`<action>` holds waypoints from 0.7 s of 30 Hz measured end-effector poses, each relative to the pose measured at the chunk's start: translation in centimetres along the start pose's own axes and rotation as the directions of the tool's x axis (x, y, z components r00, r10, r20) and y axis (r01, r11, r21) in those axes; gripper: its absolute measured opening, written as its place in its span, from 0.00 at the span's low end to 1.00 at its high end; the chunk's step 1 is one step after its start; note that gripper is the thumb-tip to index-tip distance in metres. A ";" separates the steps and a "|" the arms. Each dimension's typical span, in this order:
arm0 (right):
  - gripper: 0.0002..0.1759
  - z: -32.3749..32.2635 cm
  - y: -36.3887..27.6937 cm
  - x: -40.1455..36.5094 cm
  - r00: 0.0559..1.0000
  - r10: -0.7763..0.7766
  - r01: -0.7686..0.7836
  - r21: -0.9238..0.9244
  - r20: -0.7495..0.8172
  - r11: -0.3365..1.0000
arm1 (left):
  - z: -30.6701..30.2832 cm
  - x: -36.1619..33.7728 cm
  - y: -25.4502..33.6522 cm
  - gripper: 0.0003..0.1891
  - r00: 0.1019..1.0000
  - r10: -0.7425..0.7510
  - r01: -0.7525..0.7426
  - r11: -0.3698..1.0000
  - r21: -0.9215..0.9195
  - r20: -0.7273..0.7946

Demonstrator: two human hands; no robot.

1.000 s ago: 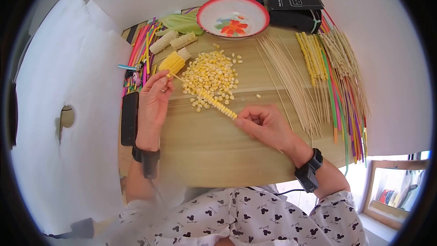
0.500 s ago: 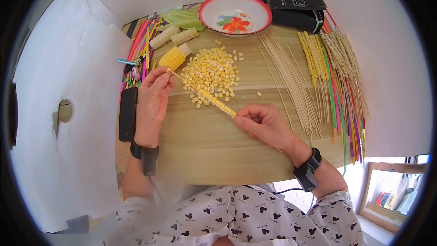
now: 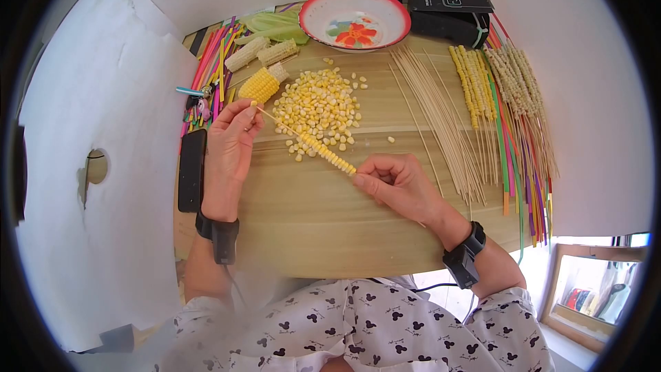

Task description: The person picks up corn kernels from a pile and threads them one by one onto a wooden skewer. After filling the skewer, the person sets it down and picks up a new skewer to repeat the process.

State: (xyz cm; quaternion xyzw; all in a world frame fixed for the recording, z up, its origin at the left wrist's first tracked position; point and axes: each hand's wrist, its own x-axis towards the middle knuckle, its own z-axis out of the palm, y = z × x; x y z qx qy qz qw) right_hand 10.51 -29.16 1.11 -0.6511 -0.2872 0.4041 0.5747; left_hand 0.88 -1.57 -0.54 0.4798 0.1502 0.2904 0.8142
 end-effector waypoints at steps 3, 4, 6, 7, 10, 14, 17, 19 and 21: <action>0.07 -0.1 0.0 0.0 1.000 -0.012 0.012 -0.004 0.004 1.000 | 0.0 0.0 0.0 0.09 1.000 -0.020 0.020 1.000 -0.016 0.000; 0.07 -0.1 0.0 0.0 1.000 -0.017 0.017 -0.002 0.007 1.000 | -0.1 0.0 0.0 0.09 1.000 -0.027 0.027 0.999 -0.022 0.001; 0.07 0.0 0.0 -0.1 1.000 -0.013 0.013 0.006 0.005 1.000 | -0.1 0.0 0.0 0.09 1.000 -0.028 0.028 0.999 -0.023 0.000; 0.07 0.0 0.0 -0.1 1.000 -0.010 0.010 0.014 0.003 1.000 | -0.1 0.0 0.0 0.09 1.000 -0.028 0.028 0.999 -0.024 0.000; 0.07 0.0 -0.1 -0.1 1.000 -0.017 0.017 0.005 0.002 1.000 | 0.0 0.0 0.0 0.09 1.000 -0.030 0.030 0.999 -0.027 0.003; 0.07 0.1 -0.2 -0.1 1.000 -0.006 0.006 -0.010 -0.008 1.000 | -0.1 0.0 -0.2 0.09 1.000 -0.025 0.025 1.000 -0.015 0.005; 0.07 0.0 0.0 0.0 1.000 0.002 -0.002 -0.004 -0.006 1.000 | -0.1 0.0 -0.2 0.09 1.000 -0.015 0.015 1.000 -0.007 0.009; 0.07 0.0 0.0 0.0 1.000 0.002 -0.002 -0.003 -0.005 1.000 | -0.1 0.0 -0.2 0.10 1.000 -0.009 0.009 1.000 -0.006 0.014; 0.07 0.0 0.0 0.0 1.000 0.000 0.000 -0.002 -0.006 1.000 | -0.1 0.0 -0.2 0.10 1.000 -0.001 0.001 1.000 0.002 0.017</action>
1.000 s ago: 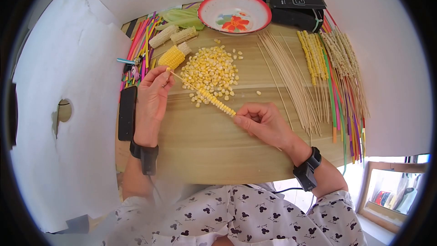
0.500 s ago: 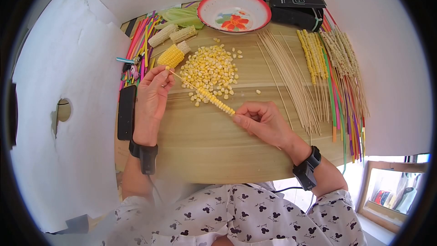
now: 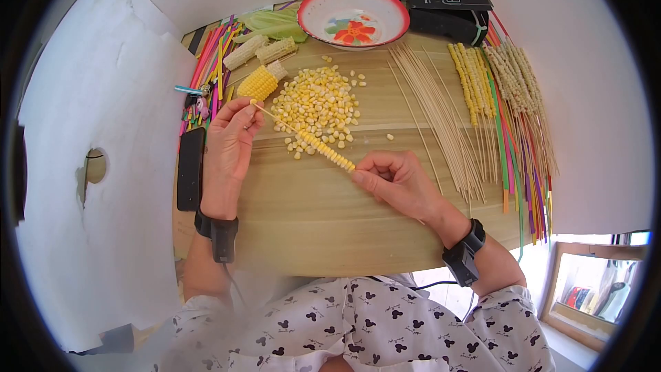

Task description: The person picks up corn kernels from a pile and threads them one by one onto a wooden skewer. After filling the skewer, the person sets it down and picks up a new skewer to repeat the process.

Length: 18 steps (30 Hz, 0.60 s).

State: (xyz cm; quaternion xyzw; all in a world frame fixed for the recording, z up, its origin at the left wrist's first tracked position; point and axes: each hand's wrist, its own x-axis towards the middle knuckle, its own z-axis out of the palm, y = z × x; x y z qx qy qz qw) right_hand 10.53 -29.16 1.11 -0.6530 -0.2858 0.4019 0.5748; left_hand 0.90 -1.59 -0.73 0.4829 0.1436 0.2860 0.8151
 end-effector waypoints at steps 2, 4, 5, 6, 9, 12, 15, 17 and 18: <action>0.07 0.0 0.1 0.0 1.000 -0.001 0.001 0.001 -0.001 1.000 | 0.0 0.0 0.0 0.10 1.000 0.008 -0.008 1.000 0.008 0.003; 0.07 0.0 0.2 0.0 1.000 -0.011 0.011 0.007 -0.004 1.000 | 0.1 0.1 -0.1 0.09 0.999 0.036 -0.036 0.999 0.027 0.000; 0.07 0.0 0.2 0.1 1.000 -0.011 0.011 0.007 -0.004 1.000 | 0.2 0.0 -0.1 0.09 0.999 0.036 -0.036 0.999 0.027 0.000; 0.07 0.0 0.2 0.1 1.000 -0.012 0.012 0.002 -0.005 1.000 | 0.4 -0.1 0.0 0.09 0.997 0.074 -0.073 0.994 0.079 -0.011; 0.07 0.0 0.3 0.1 1.000 -0.017 0.017 0.002 -0.003 1.000 | 0.9 -0.4 0.1 0.08 0.987 0.154 -0.144 0.969 0.201 -0.034; 0.07 0.0 0.2 0.0 1.000 -0.017 0.017 0.010 0.004 1.000 | 1.3 -0.6 0.2 0.08 0.973 0.227 -0.204 0.929 0.309 -0.039; 0.06 0.1 0.3 0.0 1.000 -0.030 0.030 -0.002 0.004 1.000 | 1.3 -0.7 0.1 0.07 0.961 0.275 -0.245 0.893 0.378 -0.027; 0.06 0.2 0.4 0.0 0.999 -0.046 0.046 -0.013 0.000 0.999 | 1.3 -0.8 0.1 0.07 0.956 0.292 -0.258 0.875 0.410 -0.021; 0.06 0.2 0.5 0.0 0.998 -0.065 0.065 -0.035 0.000 0.997 | 1.3 -0.8 0.1 0.07 0.947 0.322 -0.280 0.836 0.472 -0.008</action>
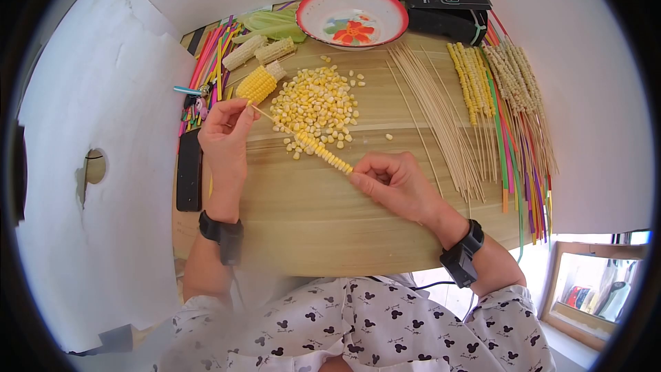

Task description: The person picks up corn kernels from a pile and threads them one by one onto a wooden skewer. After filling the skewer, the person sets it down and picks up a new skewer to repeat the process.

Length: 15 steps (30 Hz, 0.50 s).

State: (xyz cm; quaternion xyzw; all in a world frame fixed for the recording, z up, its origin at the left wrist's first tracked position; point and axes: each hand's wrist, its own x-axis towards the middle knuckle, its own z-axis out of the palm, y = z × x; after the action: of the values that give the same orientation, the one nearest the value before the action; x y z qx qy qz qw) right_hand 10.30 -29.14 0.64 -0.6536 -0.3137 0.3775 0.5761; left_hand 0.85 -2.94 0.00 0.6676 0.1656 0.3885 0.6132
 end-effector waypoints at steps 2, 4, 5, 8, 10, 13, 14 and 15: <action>0.06 0.0 0.0 0.0 1.000 -0.019 0.019 -0.022 0.000 1.000 | 0.0 0.0 0.0 0.07 0.999 0.034 -0.034 0.997 0.069 -0.001; 0.07 0.0 -0.1 -0.1 1.000 -0.022 0.022 -0.060 0.000 0.998 | -0.1 -0.1 -0.2 0.06 0.995 0.097 -0.096 0.981 0.167 -0.003; 0.07 0.0 -0.1 0.0 1.000 -0.023 0.022 -0.060 0.000 0.998 | -0.1 -0.1 -0.3 0.06 0.995 0.098 -0.096 0.981 0.167 -0.003; 0.07 0.1 -0.1 -0.1 0.999 -0.037 0.037 -0.072 -0.006 0.997 | -0.3 -0.1 -0.8 0.06 0.991 0.136 -0.133 0.968 0.214 0.002; 0.07 0.1 0.0 -0.1 0.998 -0.056 0.054 -0.103 -0.011 0.993 | -0.3 -0.1 -1.0 0.06 0.980 0.199 -0.199 0.942 0.270 0.030; 0.07 0.1 0.0 -0.1 0.998 -0.054 0.052 -0.110 -0.013 0.993 | -0.2 -0.1 -0.7 0.06 0.981 0.192 -0.193 0.951 0.243 0.030; 0.07 0.0 0.0 -0.1 0.998 -0.054 0.052 -0.110 -0.013 0.993 | -0.2 -0.1 -0.7 0.06 0.981 0.192 -0.193 0.951 0.243 0.030; 0.07 0.0 0.0 -0.1 0.998 -0.058 0.056 -0.106 -0.010 0.993 | -0.2 -0.1 -0.7 0.07 0.986 0.165 -0.168 0.965 0.203 0.031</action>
State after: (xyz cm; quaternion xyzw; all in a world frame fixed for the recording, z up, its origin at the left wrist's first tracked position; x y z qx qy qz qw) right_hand 10.22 -29.22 0.63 -0.6765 -0.3479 0.3393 0.5533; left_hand 0.83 -2.73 -0.66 0.7415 0.1438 0.4149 0.5072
